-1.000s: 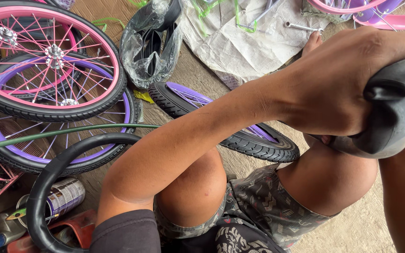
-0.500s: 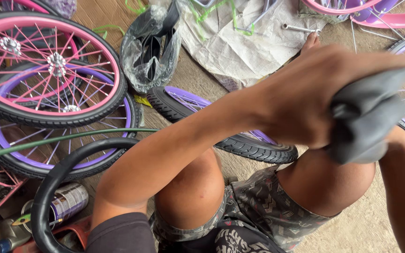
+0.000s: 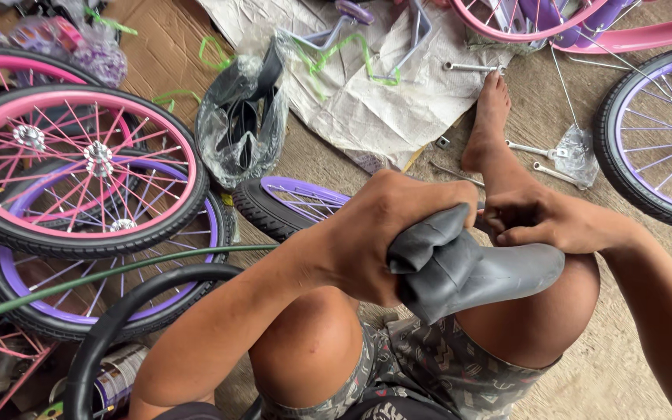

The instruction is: The person installs a bicycle inner tube into a tire and then fits the tire onto a purple bicycle rim. They use both hands to push the tire bead over the rim edge until it is seated.

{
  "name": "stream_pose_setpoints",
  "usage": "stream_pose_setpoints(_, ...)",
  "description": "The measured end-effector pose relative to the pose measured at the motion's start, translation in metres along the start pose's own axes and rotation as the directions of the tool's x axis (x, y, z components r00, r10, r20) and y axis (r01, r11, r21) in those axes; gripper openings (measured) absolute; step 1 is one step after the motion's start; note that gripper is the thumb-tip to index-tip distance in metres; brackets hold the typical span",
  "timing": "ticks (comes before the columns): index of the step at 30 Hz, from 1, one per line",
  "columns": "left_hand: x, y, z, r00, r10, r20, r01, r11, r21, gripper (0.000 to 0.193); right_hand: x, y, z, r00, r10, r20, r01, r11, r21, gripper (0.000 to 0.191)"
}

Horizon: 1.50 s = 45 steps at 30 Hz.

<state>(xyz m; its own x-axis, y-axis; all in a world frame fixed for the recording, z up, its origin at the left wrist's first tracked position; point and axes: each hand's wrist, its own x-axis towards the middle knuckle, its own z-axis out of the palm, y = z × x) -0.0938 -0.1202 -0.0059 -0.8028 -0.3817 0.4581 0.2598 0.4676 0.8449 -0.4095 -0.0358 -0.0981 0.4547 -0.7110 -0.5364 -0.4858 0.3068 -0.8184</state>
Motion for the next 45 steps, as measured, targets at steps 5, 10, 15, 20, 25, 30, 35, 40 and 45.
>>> stream_pose_setpoints(5, -0.002, -0.004, 0.0, 1.0, -0.001, 0.006, 0.001, 1.0, 0.03, 0.046, 0.0, -0.009, 0.003, 1.0, -0.01, 0.026, 0.01, 1.0, 0.004, 0.016)
stream_pose_setpoints(10, -0.004, -0.006, 0.001, 1.0, -0.022, 0.022, 0.022, 1.0, 0.01, 0.041, 0.0, -0.018, 0.004, 1.0, -0.008, 0.017, 0.009, 0.994, -0.107, 0.019)
stream_pose_setpoints(15, -0.005, -0.005, 0.002, 0.995, -0.089, 0.032, 0.09, 0.995, -0.037, 0.036, 0.0, -0.024, 0.007, 1.0, -0.008, 0.008, 0.009, 0.995, -0.098, 0.016)
stream_pose_setpoints(20, -0.003, -0.005, 0.004, 0.997, -0.077, 0.031, 0.079, 0.995, -0.066, 0.036, 0.0, -0.023, 0.007, 0.999, 0.034, 0.009, -0.032, 0.988, -0.149, 0.018)
stream_pose_setpoints(25, -0.002, -0.006, 0.002, 0.996, -0.079, 0.04, 0.082, 0.994, -0.065, 0.038, 0.0, -0.021, 0.006, 1.0, -0.002, 0.01, 0.004, 0.987, -0.163, 0.019)
stream_pose_setpoints(30, -0.002, -0.007, 0.003, 0.996, -0.077, 0.037, 0.079, 0.995, -0.066, 0.04, 0.0, -0.021, 0.007, 1.0, 0.007, 0.019, -0.004, 0.988, -0.154, 0.018)
stream_pose_setpoints(35, -0.003, -0.007, 0.004, 0.998, -0.061, 0.027, 0.063, 0.996, -0.065, 0.038, 0.0, -0.022, 0.008, 1.0, 0.002, 0.017, 0.0, 0.99, -0.14, 0.015)
stream_pose_setpoints(40, -0.002, -0.009, 0.005, 0.998, -0.05, 0.023, 0.052, 0.996, -0.079, 0.038, 0.001, -0.023, 0.008, 0.998, -0.046, 0.032, 0.05, 0.99, -0.129, 0.014)
stream_pose_setpoints(45, -0.002, -0.009, 0.006, 0.998, -0.055, 0.022, 0.057, 0.995, -0.086, 0.037, 0.001, -0.024, 0.009, 1.0, 0.019, 0.021, -0.016, 0.99, -0.139, 0.014)
